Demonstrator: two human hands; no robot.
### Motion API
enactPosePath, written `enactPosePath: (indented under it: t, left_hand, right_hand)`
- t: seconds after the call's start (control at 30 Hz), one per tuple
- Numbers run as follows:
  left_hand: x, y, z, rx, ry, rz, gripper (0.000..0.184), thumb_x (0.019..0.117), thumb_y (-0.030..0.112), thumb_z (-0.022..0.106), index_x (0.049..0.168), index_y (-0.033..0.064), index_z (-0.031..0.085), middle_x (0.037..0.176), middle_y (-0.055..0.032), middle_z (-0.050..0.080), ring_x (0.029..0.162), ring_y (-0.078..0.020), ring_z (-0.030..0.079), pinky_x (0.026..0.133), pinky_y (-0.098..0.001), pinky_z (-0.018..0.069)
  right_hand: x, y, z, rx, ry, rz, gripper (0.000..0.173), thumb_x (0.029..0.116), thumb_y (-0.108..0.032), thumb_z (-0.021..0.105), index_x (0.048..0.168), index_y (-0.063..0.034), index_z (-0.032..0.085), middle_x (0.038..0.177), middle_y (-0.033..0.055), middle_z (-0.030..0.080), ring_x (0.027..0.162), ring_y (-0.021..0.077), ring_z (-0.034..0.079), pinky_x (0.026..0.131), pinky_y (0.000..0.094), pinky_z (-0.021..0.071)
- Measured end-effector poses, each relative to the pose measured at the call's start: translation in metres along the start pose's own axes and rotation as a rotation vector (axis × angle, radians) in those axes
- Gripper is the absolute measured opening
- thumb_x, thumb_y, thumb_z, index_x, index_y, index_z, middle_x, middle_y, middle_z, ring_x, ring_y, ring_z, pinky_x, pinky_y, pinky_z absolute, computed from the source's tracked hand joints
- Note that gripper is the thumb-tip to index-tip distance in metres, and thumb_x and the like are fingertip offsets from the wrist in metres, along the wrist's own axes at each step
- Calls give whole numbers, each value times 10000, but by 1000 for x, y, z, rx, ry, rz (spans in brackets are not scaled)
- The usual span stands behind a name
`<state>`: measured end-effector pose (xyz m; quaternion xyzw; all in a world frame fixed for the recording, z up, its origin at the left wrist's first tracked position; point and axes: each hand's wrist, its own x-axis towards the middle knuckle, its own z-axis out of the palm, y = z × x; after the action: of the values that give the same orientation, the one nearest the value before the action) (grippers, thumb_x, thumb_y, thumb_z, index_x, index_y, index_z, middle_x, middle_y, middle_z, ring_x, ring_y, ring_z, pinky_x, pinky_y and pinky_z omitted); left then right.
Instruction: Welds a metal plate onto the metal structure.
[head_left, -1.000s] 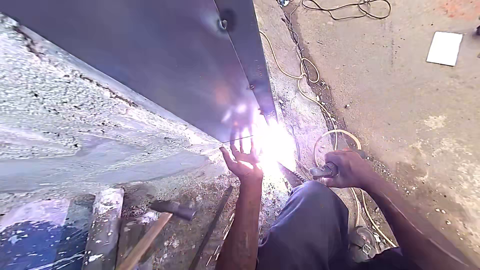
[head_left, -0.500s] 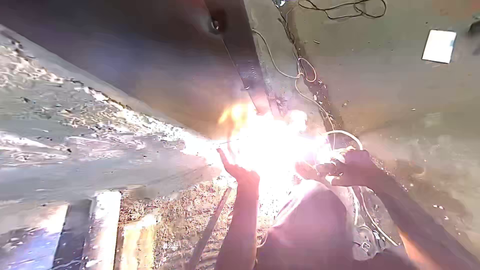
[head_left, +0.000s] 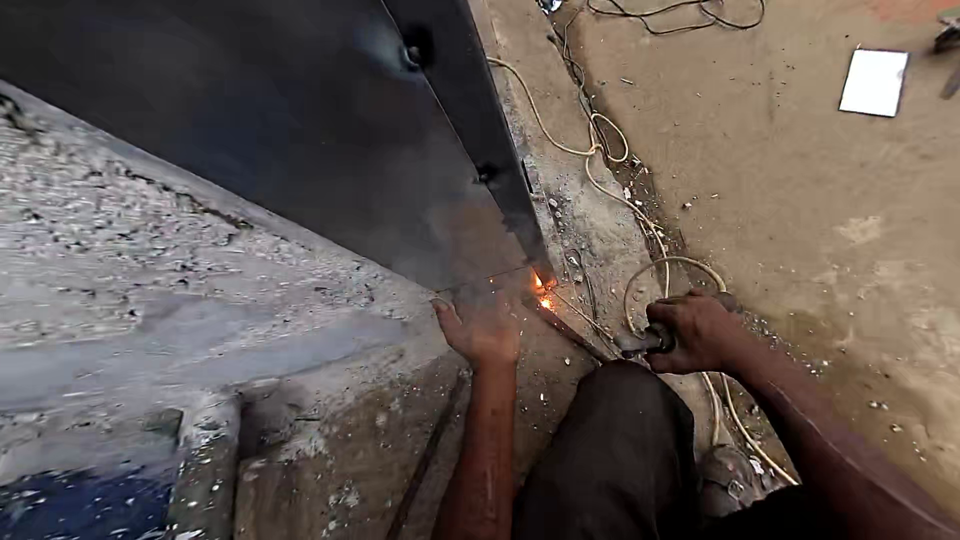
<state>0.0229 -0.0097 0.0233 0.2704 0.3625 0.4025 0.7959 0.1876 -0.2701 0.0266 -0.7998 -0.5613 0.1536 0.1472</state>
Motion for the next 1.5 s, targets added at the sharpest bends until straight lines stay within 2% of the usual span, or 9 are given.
enactPosePath:
  t: [0.3, 0.8, 0.9, 1.1, 1.17, 1.23, 1.27, 1.37, 1.5]
  left_hand:
    - [0, -1, 1, -61, -15, -12, 814, 941, 795, 124, 1635, 372, 76, 1711, -38, 145, 1561, -333, 178, 1151, -698, 264]
    - [0, -2, 2, -90, 28, 4, 785, 970, 759, 180, 1636, 354, 87, 1720, -26, 98, 1571, -348, 130, 1143, -724, 247]
    - [-1, -1, 3, -82, 19, -12, 784, 962, 775, 160, 1633, 381, 65, 1720, 5, 107, 1572, -300, 155, 1159, -684, 266]
    - [1, -1, 1, -112, 16, -10, 787, 965, 770, 190, 1637, 377, 77, 1723, -19, 95, 1579, -340, 94, 1166, -717, 213]
    - [-1, -2, 1, -94, 8, 3, 777, 978, 751, 172, 1640, 354, 78, 1720, -24, 104, 1574, -329, 128, 1166, -696, 242]
    - [-3, 0, 3, -29, -7, 36, 738, 1004, 710, 116, 1629, 319, 154, 1690, -8, 218, 1543, -268, 250, 1176, -599, 319]
    - [-3, 0, 4, -22, -8, 27, 750, 992, 725, 101, 1627, 333, 183, 1680, -1, 259, 1534, -275, 276, 1155, -618, 330]
    - [-1, -1, 3, -45, 6, 8, 771, 973, 755, 119, 1631, 353, 136, 1699, -14, 200, 1542, -311, 247, 1132, -673, 321]
    - [1, -2, -1, -76, -11, 1, 770, 965, 764, 151, 1632, 378, 119, 1717, -11, 127, 1568, -342, 151, 1154, -718, 242]
  right_hand:
    - [3, 4, 7, -40, 51, -31, 429, 661, -569, 781, 756, -184, 619, 690, -23, 625, 640, 166, 627, 629, 468, 490]
    - [8, 2, 12, -18, 69, -43, 415, 655, -553, 783, 747, -185, 613, 682, -31, 611, 636, 153, 610, 639, 457, 468]
    - [10, 0, 11, 5, 39, -26, 417, 671, -545, 803, 777, -179, 633, 712, -24, 631, 663, 160, 624, 670, 472, 484]
    - [10, 0, 12, -7, 56, -28, 404, 663, -526, 799, 750, -179, 613, 686, -20, 616, 644, 169, 621, 637, 464, 472]
    - [10, 1, 13, -9, 54, -28, 409, 657, -536, 803, 752, -185, 615, 681, -27, 614, 638, 161, 616, 635, 456, 469]
    - [10, 1, 13, 3, 49, -33, 416, 662, -537, 809, 744, -177, 617, 668, -22, 591, 626, 170, 605, 628, 461, 473]
    - [9, 1, 13, 14, 66, -46, 414, 663, -535, 801, 741, -171, 620, 658, -18, 590, 618, 176, 605, 619, 466, 479]
    - [9, 0, 12, 19, 76, -50, 429, 672, -552, 792, 764, -166, 632, 676, -8, 610, 633, 185, 619, 633, 482, 488]
    - [11, 1, 15, 19, 68, -41, 407, 677, -535, 789, 771, -176, 623, 703, -11, 630, 659, 179, 633, 650, 481, 491]
